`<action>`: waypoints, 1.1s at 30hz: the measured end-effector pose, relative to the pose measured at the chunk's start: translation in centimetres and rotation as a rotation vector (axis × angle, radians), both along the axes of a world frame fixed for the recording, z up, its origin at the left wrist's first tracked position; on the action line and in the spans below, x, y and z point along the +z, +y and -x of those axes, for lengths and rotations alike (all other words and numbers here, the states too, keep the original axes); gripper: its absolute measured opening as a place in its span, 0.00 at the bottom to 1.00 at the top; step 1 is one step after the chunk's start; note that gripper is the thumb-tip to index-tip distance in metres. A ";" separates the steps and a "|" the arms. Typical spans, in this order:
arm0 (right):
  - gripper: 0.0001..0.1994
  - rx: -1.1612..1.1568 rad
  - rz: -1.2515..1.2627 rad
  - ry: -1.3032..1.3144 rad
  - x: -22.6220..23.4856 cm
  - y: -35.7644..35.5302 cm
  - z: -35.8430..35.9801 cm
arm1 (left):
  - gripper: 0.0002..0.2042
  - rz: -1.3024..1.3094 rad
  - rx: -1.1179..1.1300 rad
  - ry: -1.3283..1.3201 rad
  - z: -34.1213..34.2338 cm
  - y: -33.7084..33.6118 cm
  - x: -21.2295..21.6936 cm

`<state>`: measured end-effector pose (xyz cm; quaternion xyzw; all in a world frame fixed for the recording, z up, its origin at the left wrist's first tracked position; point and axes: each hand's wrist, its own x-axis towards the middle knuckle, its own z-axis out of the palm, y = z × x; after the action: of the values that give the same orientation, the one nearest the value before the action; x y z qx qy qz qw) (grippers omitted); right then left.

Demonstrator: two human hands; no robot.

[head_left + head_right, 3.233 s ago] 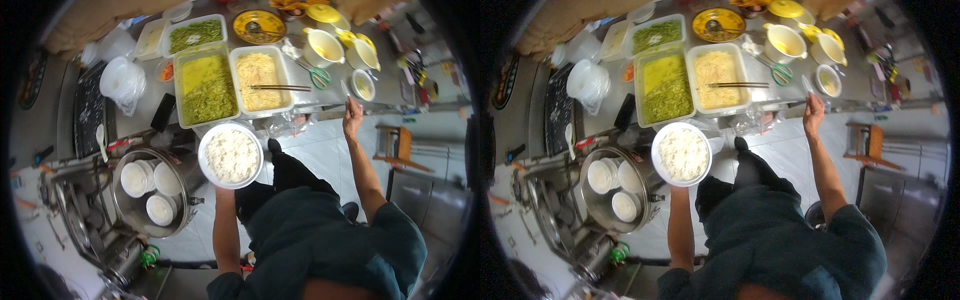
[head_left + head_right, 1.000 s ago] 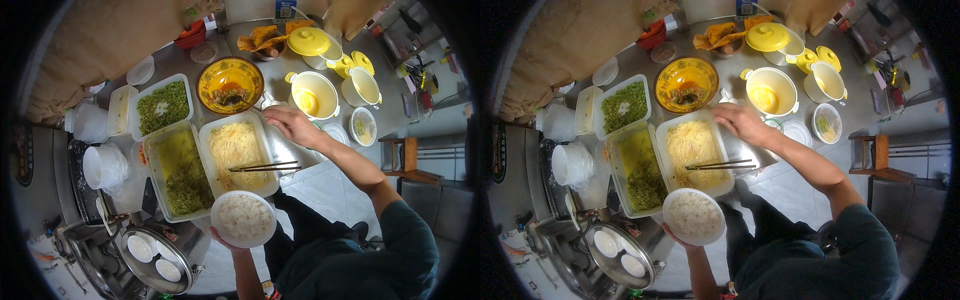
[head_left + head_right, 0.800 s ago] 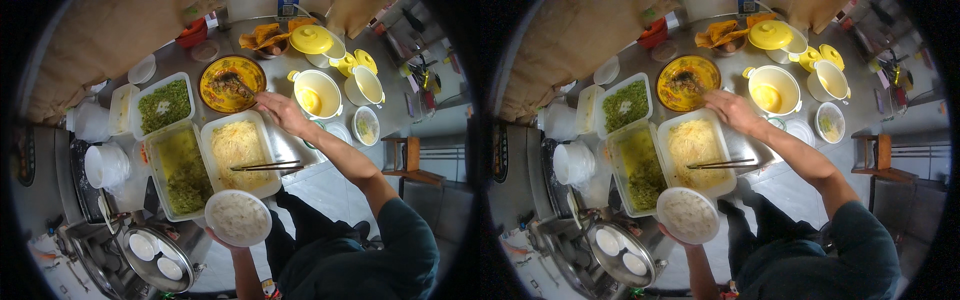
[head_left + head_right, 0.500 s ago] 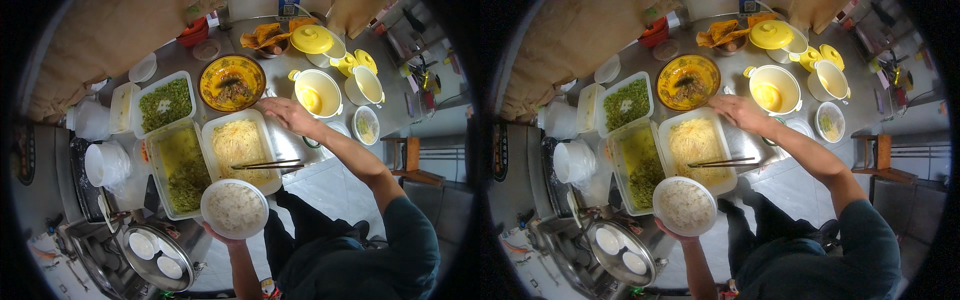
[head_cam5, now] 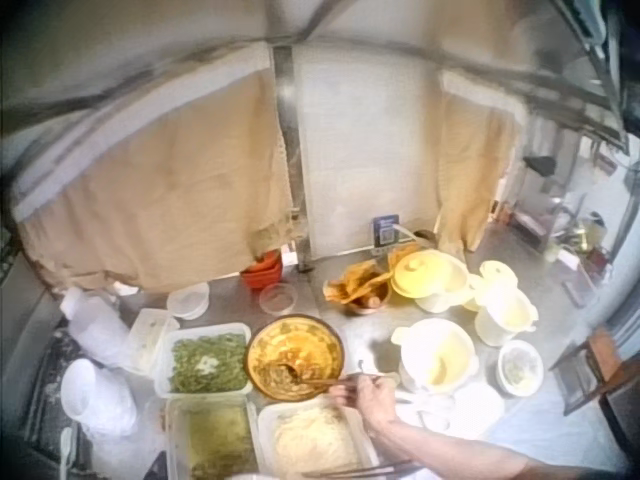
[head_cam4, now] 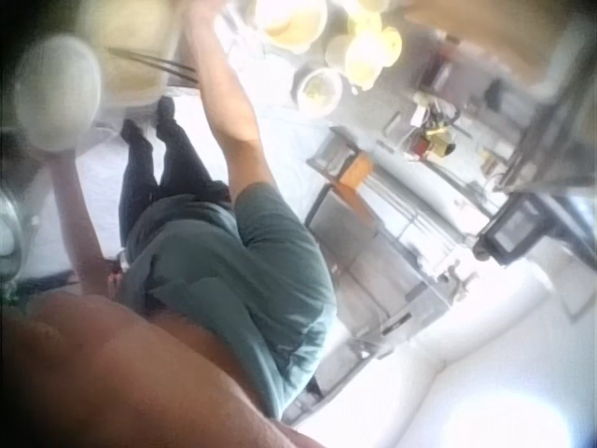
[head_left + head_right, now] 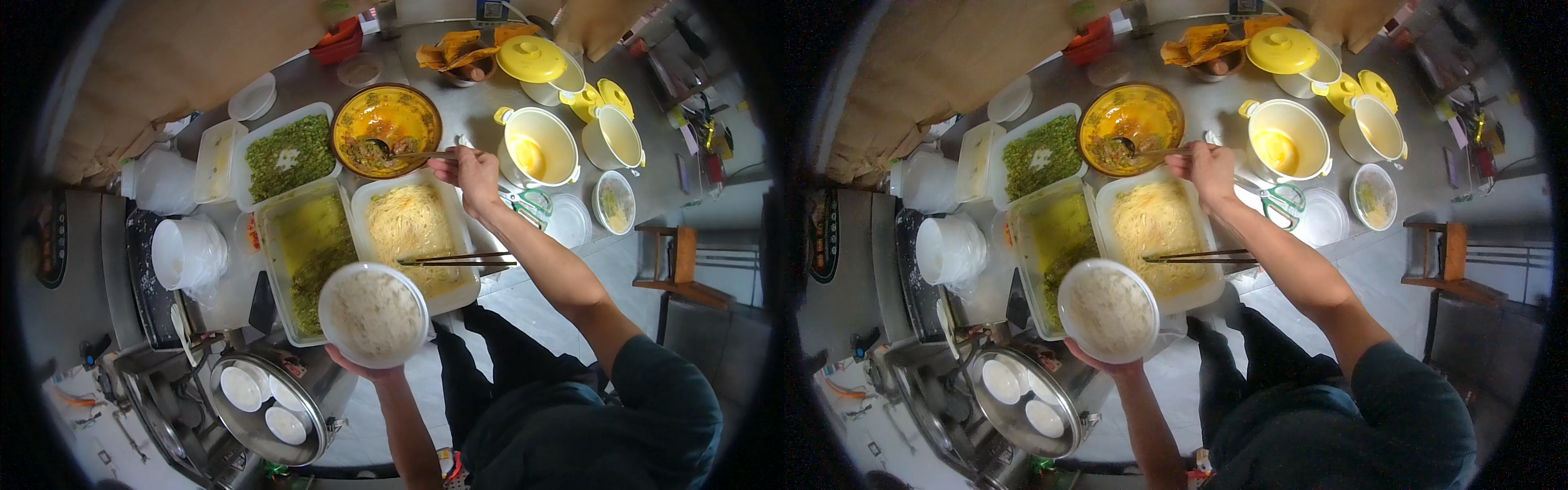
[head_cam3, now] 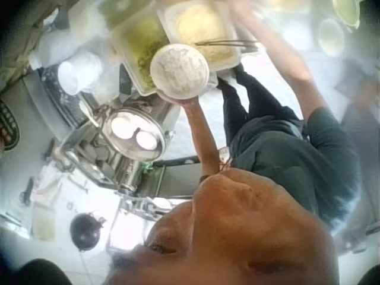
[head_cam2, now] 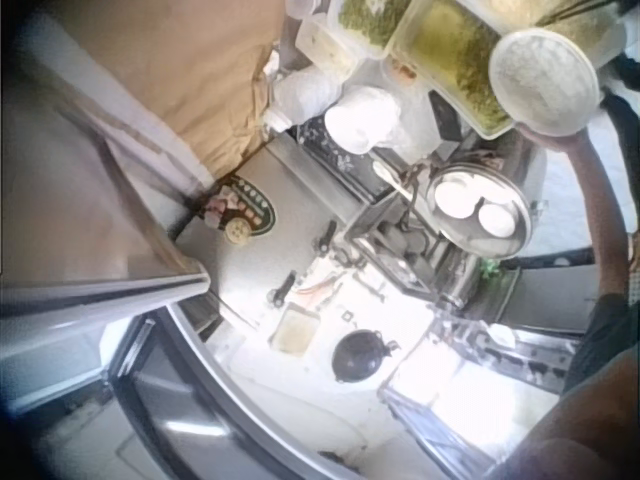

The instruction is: The person assembles rice bowls by scooping rice into disposable containers, then adding a meat mixture, shredded vegetables, and green beans using a ladle and chopsticks. The person places the finished bowls on a tray.

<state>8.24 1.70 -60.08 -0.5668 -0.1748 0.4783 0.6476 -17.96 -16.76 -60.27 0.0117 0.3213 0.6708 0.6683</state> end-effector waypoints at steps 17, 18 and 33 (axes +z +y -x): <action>0.20 0.070 -0.141 -0.218 7.3 -1.5 -5.1 | 0.35 -0.294 -0.236 -0.067 -1.4 19.9 -0.2; 0.20 0.091 -0.134 -0.251 8.6 -2.0 -5.5 | 0.34 -0.295 -0.251 -0.059 -2.0 20.4 -0.6; 0.16 0.619 -0.616 -1.019 9.7 -7.7 -5.6 | 0.32 -0.293 -0.323 -0.108 -4.2 21.5 -0.9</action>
<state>13.85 -6.02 -50.37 -0.4349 -0.7418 0.2428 0.4490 -13.80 4.76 -61.14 0.1239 0.1781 0.5941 0.7746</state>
